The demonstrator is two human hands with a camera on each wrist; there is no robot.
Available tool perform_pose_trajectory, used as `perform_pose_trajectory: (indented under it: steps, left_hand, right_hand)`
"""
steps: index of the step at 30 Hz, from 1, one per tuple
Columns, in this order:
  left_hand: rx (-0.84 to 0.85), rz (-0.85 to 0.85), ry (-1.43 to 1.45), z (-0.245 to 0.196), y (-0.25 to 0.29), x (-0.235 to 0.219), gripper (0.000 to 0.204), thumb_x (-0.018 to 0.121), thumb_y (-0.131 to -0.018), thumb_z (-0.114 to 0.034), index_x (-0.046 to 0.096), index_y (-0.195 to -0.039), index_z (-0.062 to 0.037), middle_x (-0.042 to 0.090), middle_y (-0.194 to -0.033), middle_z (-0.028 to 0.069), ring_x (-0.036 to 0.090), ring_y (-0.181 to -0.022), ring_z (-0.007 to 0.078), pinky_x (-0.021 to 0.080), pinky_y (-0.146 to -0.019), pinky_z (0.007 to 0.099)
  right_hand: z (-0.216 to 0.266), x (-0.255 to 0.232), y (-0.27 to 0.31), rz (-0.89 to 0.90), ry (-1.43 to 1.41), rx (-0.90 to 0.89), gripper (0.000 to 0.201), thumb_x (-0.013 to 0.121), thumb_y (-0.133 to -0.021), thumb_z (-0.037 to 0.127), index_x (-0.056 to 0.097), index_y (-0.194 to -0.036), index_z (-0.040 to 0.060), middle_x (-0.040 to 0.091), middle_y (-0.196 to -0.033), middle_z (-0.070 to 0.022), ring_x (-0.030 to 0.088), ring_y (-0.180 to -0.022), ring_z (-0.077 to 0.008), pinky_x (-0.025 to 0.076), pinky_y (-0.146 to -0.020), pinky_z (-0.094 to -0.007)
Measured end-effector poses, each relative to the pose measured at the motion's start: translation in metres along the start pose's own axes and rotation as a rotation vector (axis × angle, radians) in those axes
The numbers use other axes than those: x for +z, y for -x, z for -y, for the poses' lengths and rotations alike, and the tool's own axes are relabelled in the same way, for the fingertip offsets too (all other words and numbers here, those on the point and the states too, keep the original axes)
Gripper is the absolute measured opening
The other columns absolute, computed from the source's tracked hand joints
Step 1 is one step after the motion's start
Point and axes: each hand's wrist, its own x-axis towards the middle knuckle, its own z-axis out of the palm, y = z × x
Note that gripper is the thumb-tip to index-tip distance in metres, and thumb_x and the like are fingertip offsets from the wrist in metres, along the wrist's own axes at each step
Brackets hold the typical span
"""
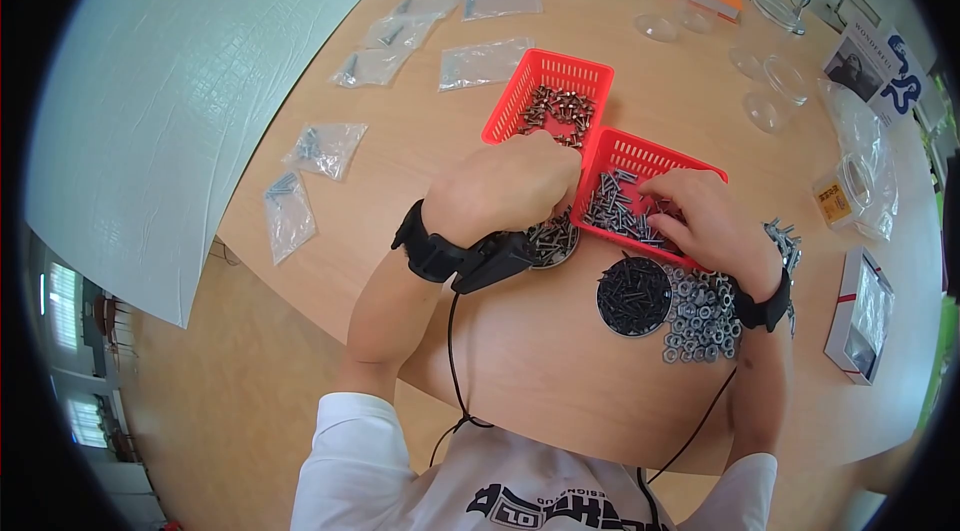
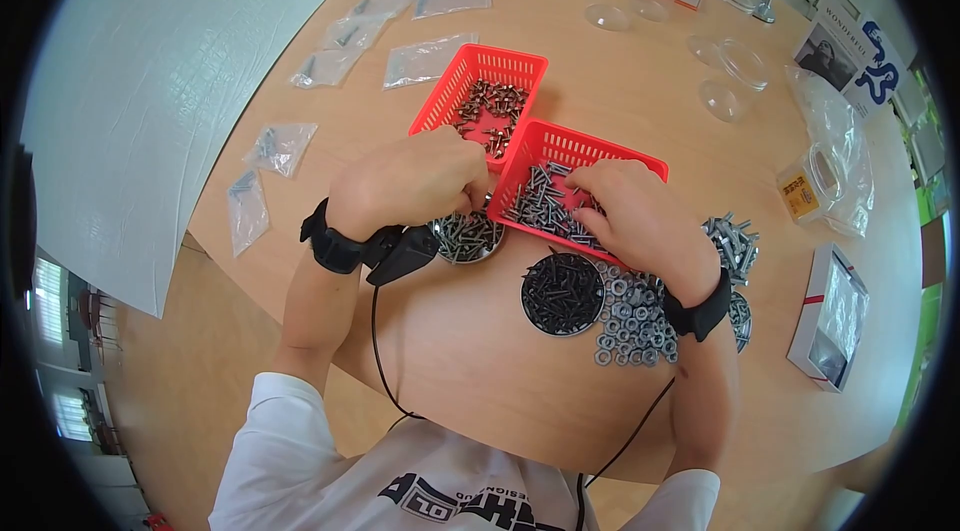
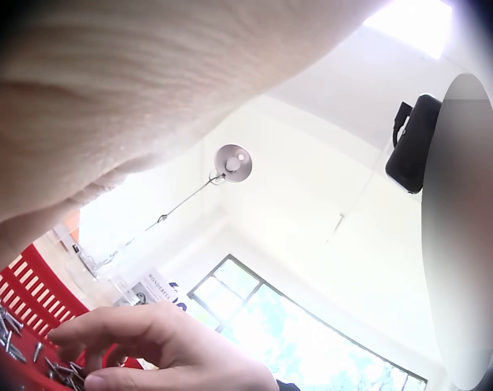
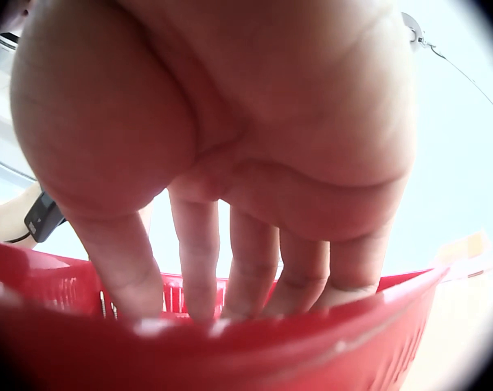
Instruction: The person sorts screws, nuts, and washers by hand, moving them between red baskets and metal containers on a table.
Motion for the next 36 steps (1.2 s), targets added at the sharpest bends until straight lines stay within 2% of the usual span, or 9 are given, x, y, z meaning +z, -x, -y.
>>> perform_pose_trajectory:
  steps: [3,6,9,15,21,24,27,33,36]
  left_hand:
    - [0.007,-0.025,0.019,-0.001,0.001,0.000,0.017,0.060,-0.084,0.001,0.075,-0.093,-0.0003,0.073,-0.087,0.0177,0.073,-0.083,0.0297,0.055,-0.072,0.0375]
    - [0.006,-0.023,0.013,0.001,0.000,0.001,0.017,0.059,-0.084,0.000,0.075,-0.092,-0.0008,0.073,-0.087,0.0177,0.073,-0.083,0.0292,0.056,-0.072,0.0369]
    - [0.001,-0.045,-0.033,-0.001,0.000,0.003,0.017,0.059,-0.085,0.000,0.075,-0.091,-0.0014,0.073,-0.086,0.0179,0.073,-0.083,0.0294,0.055,-0.071,0.0369]
    - [-0.004,-0.084,-0.016,0.000,0.001,0.003,0.016,0.062,-0.083,0.001,0.075,-0.091,-0.0018,0.072,-0.084,0.0185,0.072,-0.080,0.0304,0.055,-0.070,0.0380]
    - [0.037,-0.073,-0.001,0.005,-0.001,0.004,0.014,0.062,-0.080,0.002,0.073,-0.090,0.0053,0.071,-0.082,0.0201,0.072,-0.075,0.0278,0.056,-0.066,0.0352]
    - [0.010,-0.042,-0.024,0.005,-0.002,0.004,0.015,0.062,-0.081,0.002,0.072,-0.090,0.0069,0.070,-0.080,0.0198,0.072,-0.072,0.0259,0.055,-0.063,0.0347]
    - [-0.046,-0.065,-0.026,0.000,0.001,0.001,0.014,0.063,-0.082,0.001,0.071,-0.092,0.0049,0.070,-0.079,0.0173,0.071,-0.068,0.0241,0.055,-0.061,0.0350]
    - [-0.022,-0.095,-0.005,0.005,0.002,0.005,0.010,0.064,-0.085,-0.002,0.067,-0.094,0.0015,0.067,-0.087,0.0132,0.069,-0.066,0.0215,0.055,-0.062,0.0337]
    - [-0.005,-0.127,0.030,0.007,0.004,0.006,0.010,0.064,-0.085,-0.002,0.068,-0.094,0.0010,0.067,-0.087,0.0134,0.069,-0.067,0.0211,0.055,-0.063,0.0332]
  right_hand:
    - [0.003,-0.001,0.000,0.034,-0.031,0.037,0.024,0.069,-0.085,0.012,0.068,-0.107,0.0012,0.068,-0.097,-0.0156,0.063,-0.098,-0.0356,0.051,-0.089,-0.0442]
    - [0.001,-0.001,0.000,0.095,0.001,0.065,0.031,0.072,-0.085,0.010,0.067,-0.115,0.0049,0.068,-0.105,-0.0125,0.064,-0.097,-0.0300,0.051,-0.090,-0.0402]
    - [0.002,0.002,0.001,0.021,-0.006,0.017,0.025,0.068,-0.085,0.011,0.067,-0.108,0.0009,0.068,-0.099,-0.0156,0.063,-0.099,-0.0354,0.051,-0.089,-0.0437]
    - [0.001,0.001,-0.002,0.064,-0.025,0.036,0.026,0.067,-0.085,0.010,0.067,-0.110,0.0007,0.068,-0.100,-0.0157,0.063,-0.099,-0.0352,0.051,-0.090,-0.0435]
    - [-0.002,0.005,-0.001,0.045,-0.041,0.030,0.028,0.066,-0.085,0.009,0.067,-0.112,0.0007,0.068,-0.101,-0.0159,0.063,-0.099,-0.0353,0.051,-0.090,-0.0438]
    - [-0.006,0.005,-0.001,0.077,-0.012,0.021,0.032,0.068,-0.085,0.005,0.064,-0.116,-0.0008,0.069,-0.107,-0.0153,0.067,-0.098,-0.0306,0.055,-0.088,-0.0374]
    - [-0.001,0.004,-0.003,0.085,-0.075,0.068,0.028,0.065,-0.086,0.009,0.068,-0.112,0.0008,0.069,-0.102,-0.0151,0.063,-0.100,-0.0351,0.050,-0.091,-0.0433]
    - [-0.010,0.011,0.000,0.029,-0.040,0.008,0.027,0.065,-0.085,0.007,0.068,-0.112,0.0016,0.069,-0.100,-0.0136,0.064,-0.099,-0.0338,0.050,-0.091,-0.0425]
    - [-0.008,0.010,-0.001,0.056,-0.063,0.040,0.027,0.065,-0.085,0.007,0.068,-0.112,0.0019,0.069,-0.102,-0.0140,0.063,-0.100,-0.0339,0.050,-0.091,-0.0424]
